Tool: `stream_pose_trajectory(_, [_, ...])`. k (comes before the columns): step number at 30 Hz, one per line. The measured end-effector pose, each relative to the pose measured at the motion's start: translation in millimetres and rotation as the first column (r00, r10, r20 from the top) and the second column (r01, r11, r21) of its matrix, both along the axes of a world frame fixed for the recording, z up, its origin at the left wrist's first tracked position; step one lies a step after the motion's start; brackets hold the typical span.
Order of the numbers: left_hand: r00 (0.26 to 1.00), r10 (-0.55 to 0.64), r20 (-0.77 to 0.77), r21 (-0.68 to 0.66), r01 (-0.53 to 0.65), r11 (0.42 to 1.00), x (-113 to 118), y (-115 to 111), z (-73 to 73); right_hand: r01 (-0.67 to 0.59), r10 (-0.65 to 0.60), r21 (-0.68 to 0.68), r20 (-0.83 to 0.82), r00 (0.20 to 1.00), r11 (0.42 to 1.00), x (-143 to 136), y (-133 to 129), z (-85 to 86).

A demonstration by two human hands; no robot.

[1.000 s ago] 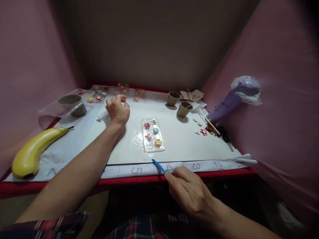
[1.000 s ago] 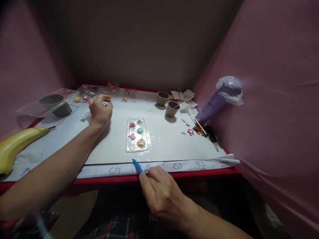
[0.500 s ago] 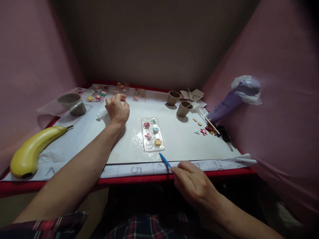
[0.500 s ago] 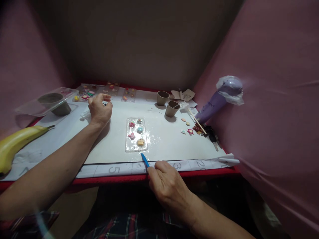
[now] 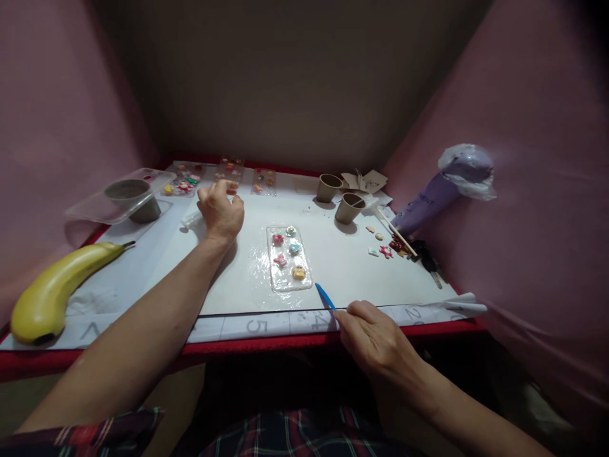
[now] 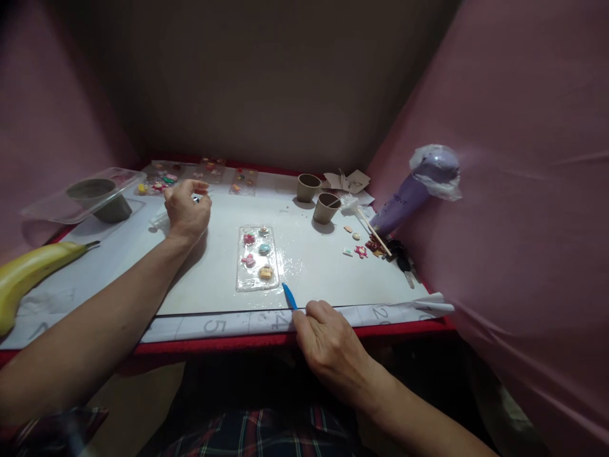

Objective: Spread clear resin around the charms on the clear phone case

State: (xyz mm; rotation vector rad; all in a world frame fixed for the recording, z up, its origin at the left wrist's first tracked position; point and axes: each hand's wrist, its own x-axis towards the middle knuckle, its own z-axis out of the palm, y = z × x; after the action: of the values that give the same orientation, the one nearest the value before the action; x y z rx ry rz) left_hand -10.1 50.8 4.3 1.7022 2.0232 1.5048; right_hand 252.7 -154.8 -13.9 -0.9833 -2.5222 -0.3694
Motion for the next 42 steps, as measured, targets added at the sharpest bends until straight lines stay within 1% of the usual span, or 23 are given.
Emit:
stream_pose_trajectory(4, [1.000,0.007,-0.028,0.000,-0.007,1.000,0.0,-0.4,0.2,-0.058,0.043,0.177,0.088,0.995,0.983,3.7,10.2,11.0])
stream_pose_trajectory(6, [0.999,0.015,-0.039,0.002,-0.015,1.000,-0.9,1.0,-1.7,-0.075,0.054,0.224,0.097,0.994,0.972,6.5,18.6,15.9])
stream_pose_trajectory(8, [0.999,0.028,-0.043,0.007,-0.027,1.000,-2.1,2.7,-3.7,-0.075,0.059,0.246,0.072,0.996,0.966,8.8,29.7,19.2])
stream_pose_trajectory(9, [0.998,0.032,-0.045,0.008,-0.031,0.999,-2.7,3.3,-4.4,-0.068,0.060,0.238,0.043,0.997,0.969,9.0,36.5,20.5])
stream_pose_trajectory(10, [0.998,0.033,-0.048,0.008,-0.032,0.999,-3.3,3.6,-4.9,-0.068,0.075,0.230,-0.021,0.997,0.971,8.4,44.1,21.8])
stream_pose_trajectory(11, [0.998,0.033,-0.051,0.009,-0.033,0.999,-3.9,3.6,-5.1,-0.042,0.063,0.185,-0.110,0.992,0.982,6.7,52.7,23.3])
stream_pose_trajectory(13, [0.998,0.032,-0.063,0.010,-0.032,0.999,-4.8,3.3,-4.9,0.009,-0.006,0.010,-0.305,0.952,1.000,0.4,72.2,27.1])
stream_pose_trajectory(14, [0.997,0.037,-0.070,0.012,-0.036,0.999,-5.3,3.0,-4.7,0.019,-0.061,-0.106,-0.403,0.913,0.994,-3.8,82.9,29.4])
stream_pose_trajectory(15, [0.996,0.039,-0.079,0.014,-0.038,0.999,-5.8,3.0,-4.6,0.017,-0.135,-0.235,-0.499,0.856,0.972,-8.4,93.9,31.8])
stream_pose_trajectory(16, [0.995,0.042,-0.089,0.014,-0.041,0.999,-6.3,3.1,-4.8,-0.020,-0.218,-0.374,-0.581,0.784,0.927,-12.9,105.0,34.1])
stream_pose_trajectory(17, [0.994,0.049,-0.097,0.012,-0.048,0.999,-6.7,3.5,-5.1,-0.093,-0.293,-0.500,-0.636,0.714,0.861,-17.2,115.9,36.0])
stream_pose_trajectory(18, [0.993,0.055,-0.106,0.017,-0.053,0.998,-7.2,4.2,-5.7,-0.196,-0.345,-0.587,-0.679,0.648,0.786,-21.0,126.2,37.5])
stream_pose_trajectory(19, [0.992,0.059,-0.113,0.026,-0.056,0.998,-7.7,4.9,-6.5,-0.296,-0.393,-0.646,-0.701,0.595,0.703,-24.2,135.7,38.4])
stream_pose_trajectory(20, [0.991,0.060,-0.117,0.030,-0.057,0.998,-8.1,5.7,-7.3,-0.375,-0.439,-0.672,-0.718,0.540,0.639,-26.6,144.0,38.6])
stream_pose_trajectory(22, [0.991,0.066,-0.119,0.034,-0.062,0.998,-8.6,7.0,-8.8,-0.481,-0.494,-0.696,-0.717,0.491,0.533,-29.3,156.9,36.8])
stream_pose_trajectory(23, [0.991,0.064,-0.120,0.033,-0.061,0.998,-8.7,7.4,-9.4,-0.509,-0.511,-0.703,-0.711,0.483,0.497,-29.7,161.3,34.9])
stream_pose_trajectory(25, [0.991,0.057,-0.124,0.028,-0.054,0.998,-8.6,7.7,-10.0,-0.533,-0.523,-0.710,-0.702,0.484,0.460,-28.9,166.4,29.6])
stream_pose_trajectory(28, [0.990,0.050,-0.132,0.017,-0.048,0.999,-8.0,7.4,-10.3,-0.533,-0.511,-0.713,-0.700,0.499,0.456,-25.7,167.2,20.7])
stream_pose_trajectory(31, [0.990,0.044,-0.131,0.011,-0.043,0.999,-6.8,7.0,-10.8,-0.517,-0.513,-0.715,-0.698,0.499,0.470,-23.2,164.6,14.4])
stream_pose_trajectory(37, [0.991,0.023,-0.135,-0.002,-0.023,1.000,-3.4,6.0,-11.8,-0.453,-0.539,-0.737,-0.676,0.503,0.501,-22.5,162.5,8.9])
stream_pose_trajectory(39, [0.991,0.016,-0.136,-0.003,-0.017,1.000,-2.9,5.2,-11.5,-0.442,-0.545,-0.742,-0.670,0.505,0.503,-22.7,162.7,6.7])
stream_pose_trajectory(42, [0.991,0.014,-0.133,-0.010,-0.015,1.000,-2.4,4.1,-10.7,-0.437,-0.549,-0.753,-0.658,0.516,0.491,-23.4,162.4,3.9])
